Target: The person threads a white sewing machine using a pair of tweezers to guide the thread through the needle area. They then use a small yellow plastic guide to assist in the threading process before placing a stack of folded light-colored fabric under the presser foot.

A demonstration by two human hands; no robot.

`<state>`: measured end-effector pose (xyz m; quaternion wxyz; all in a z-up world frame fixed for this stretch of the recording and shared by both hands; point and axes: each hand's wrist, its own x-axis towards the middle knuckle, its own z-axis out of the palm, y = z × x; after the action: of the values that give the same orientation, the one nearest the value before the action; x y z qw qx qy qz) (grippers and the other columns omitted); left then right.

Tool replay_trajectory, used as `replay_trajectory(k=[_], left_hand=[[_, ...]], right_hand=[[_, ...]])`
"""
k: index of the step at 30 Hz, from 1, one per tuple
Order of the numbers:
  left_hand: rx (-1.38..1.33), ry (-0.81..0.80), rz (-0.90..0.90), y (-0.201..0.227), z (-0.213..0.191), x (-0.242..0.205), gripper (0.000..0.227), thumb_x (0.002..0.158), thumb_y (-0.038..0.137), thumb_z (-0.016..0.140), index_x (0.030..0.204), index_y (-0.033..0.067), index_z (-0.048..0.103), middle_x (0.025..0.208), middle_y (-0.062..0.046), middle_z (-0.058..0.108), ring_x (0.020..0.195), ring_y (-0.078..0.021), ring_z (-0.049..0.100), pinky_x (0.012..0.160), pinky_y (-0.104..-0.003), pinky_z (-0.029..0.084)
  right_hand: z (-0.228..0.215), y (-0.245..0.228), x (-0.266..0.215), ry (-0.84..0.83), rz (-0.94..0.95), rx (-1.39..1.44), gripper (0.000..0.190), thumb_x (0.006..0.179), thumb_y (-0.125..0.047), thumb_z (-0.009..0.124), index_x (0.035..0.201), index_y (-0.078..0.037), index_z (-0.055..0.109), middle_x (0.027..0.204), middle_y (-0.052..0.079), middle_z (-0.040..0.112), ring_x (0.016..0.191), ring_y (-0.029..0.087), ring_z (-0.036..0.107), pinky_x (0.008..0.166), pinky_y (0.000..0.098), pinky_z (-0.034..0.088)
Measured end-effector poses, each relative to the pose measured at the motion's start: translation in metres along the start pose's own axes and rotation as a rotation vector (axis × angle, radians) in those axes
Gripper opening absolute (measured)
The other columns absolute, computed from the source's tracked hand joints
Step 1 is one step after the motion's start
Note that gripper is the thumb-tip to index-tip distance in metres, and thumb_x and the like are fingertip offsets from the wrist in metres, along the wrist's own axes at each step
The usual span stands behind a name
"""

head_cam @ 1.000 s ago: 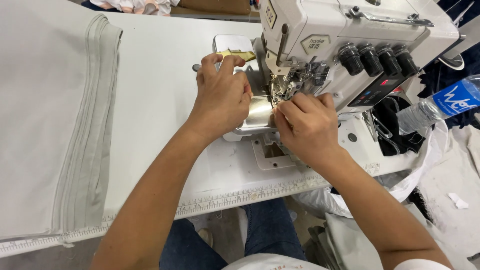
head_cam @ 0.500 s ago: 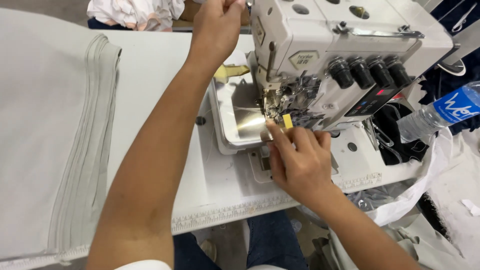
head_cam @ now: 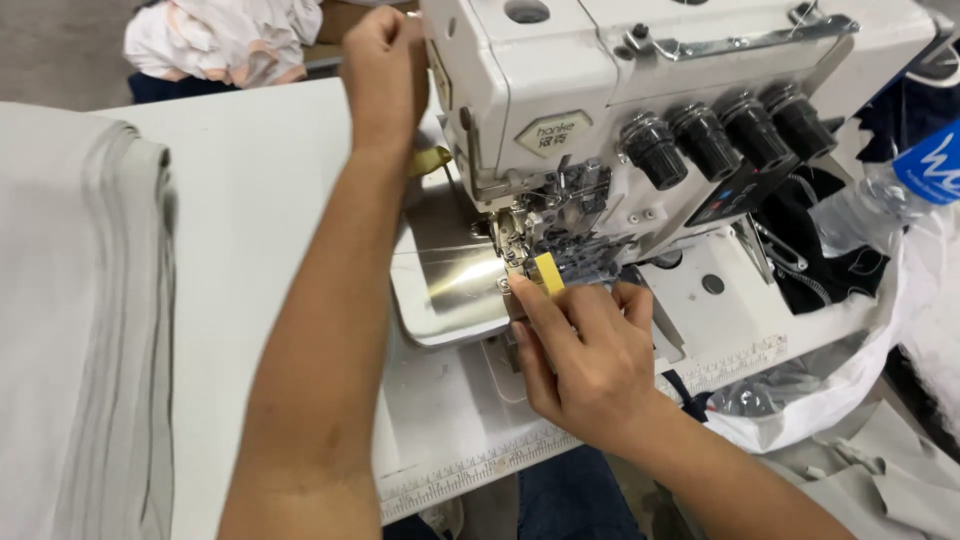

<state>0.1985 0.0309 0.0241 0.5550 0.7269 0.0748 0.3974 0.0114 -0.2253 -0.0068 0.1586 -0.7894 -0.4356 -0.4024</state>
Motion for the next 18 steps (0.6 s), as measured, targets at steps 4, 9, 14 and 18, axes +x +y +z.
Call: replay_trajectory(k=[4,9,14,18], left_hand=[[-0.051,-0.077,-0.216,0.011,-0.019,-0.008,0.025,0.082,0.025,0.063,0.063,0.0197,0.048,0.064,0.007,0.049,0.065,-0.0088,0.042,0.058,-0.031,0.035],[-0.111,-0.114,-0.284,0.035,-0.022,-0.016,0.021,0.073,0.018,0.057,0.063,0.0197,0.039,0.063,0.007,0.043,0.063,-0.0087,0.032,0.06,-0.028,0.027],[-0.147,-0.144,-0.365,0.066,-0.034,-0.016,0.034,0.099,0.023,0.061,0.066,0.0211,0.054,0.067,0.008,0.053,0.062,-0.0059,0.039,0.062,-0.025,0.032],[-0.091,-0.026,-0.32,0.063,-0.081,-0.036,0.042,0.079,0.06,0.059,0.089,0.0197,0.068,0.082,0.006,0.065,0.079,-0.0054,0.057,0.08,-0.023,0.043]], right_hand=[[0.001,0.002,0.004,0.024,0.003,0.014,0.027,0.1,-0.013,0.06,0.123,-0.003,0.07,0.08,0.008,0.058,0.068,0.02,0.056,0.073,0.0408,0.028],[-0.002,0.001,0.003,0.012,0.019,-0.019,0.024,0.099,-0.012,0.059,0.117,-0.004,0.073,0.082,0.01,0.058,0.067,0.022,0.055,0.074,0.0405,0.027],[-0.017,-0.001,-0.01,-0.023,-0.022,0.042,0.037,0.102,-0.018,0.061,0.135,-0.002,0.063,0.089,0.01,0.066,0.083,0.022,0.064,0.078,0.0436,0.032],[-0.03,0.008,-0.025,0.053,0.025,0.123,0.028,0.098,-0.019,0.062,0.12,-0.002,0.069,0.088,0.009,0.072,0.082,0.021,0.065,0.084,0.0405,0.033]])
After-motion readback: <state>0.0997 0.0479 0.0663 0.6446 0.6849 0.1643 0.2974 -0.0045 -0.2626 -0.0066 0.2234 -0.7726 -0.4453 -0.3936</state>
